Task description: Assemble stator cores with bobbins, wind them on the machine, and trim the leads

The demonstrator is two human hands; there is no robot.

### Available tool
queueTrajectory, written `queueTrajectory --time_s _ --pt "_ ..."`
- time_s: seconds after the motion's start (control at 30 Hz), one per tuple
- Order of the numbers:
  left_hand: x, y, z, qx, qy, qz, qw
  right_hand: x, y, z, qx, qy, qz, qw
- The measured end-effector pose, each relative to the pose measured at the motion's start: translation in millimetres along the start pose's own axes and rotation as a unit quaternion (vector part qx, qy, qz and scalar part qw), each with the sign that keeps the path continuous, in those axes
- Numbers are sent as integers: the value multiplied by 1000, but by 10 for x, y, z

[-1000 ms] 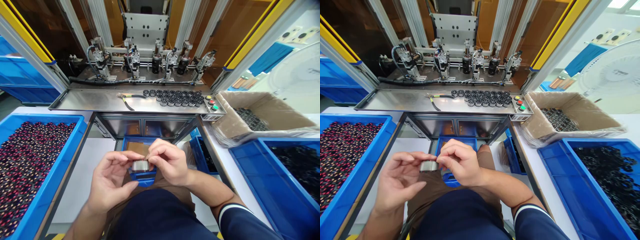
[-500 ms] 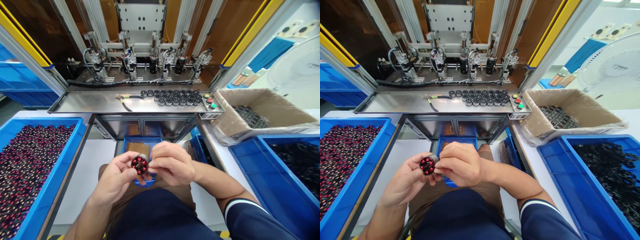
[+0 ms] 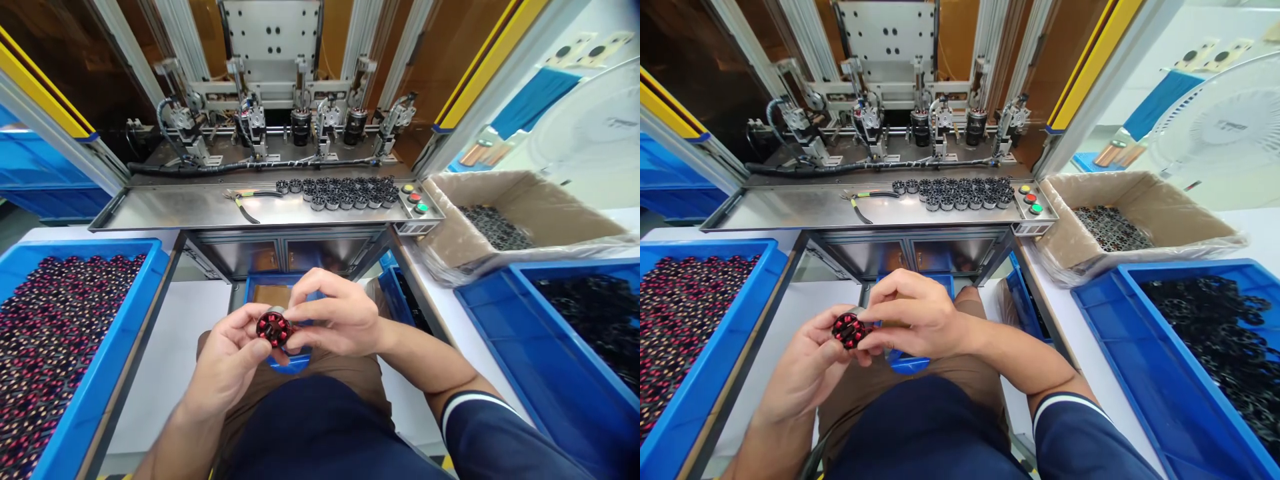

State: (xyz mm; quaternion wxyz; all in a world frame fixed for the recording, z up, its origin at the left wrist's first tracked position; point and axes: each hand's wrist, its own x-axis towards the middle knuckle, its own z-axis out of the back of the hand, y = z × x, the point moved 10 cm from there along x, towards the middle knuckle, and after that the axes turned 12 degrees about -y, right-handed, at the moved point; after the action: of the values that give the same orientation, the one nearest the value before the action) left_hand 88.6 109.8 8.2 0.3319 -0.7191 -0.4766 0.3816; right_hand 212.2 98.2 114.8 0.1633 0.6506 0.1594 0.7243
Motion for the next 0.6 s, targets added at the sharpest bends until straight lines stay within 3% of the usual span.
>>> queueTrajectory --time_s 0.2,0.37,0.47,0.53,0.6 --pt "-22 -52 34 -7 -15 -28 999 4 62 -7 -43 -13 -4 999" --pt "-78 -275 4 -20 -5 -152 988 34 9 46 -57 -61 -74 994" --pt "-75 -383 58 -51 -16 -210 976 56 -20 31 -25 -55 -102 993" --pt "-10 -330 69 -48 -18 -182 982 64 -16 -8 4 -29 -102 994" --pt "55 -113 -57 -20 41 -67 997 64 0 -39 25 -4 -92 995"
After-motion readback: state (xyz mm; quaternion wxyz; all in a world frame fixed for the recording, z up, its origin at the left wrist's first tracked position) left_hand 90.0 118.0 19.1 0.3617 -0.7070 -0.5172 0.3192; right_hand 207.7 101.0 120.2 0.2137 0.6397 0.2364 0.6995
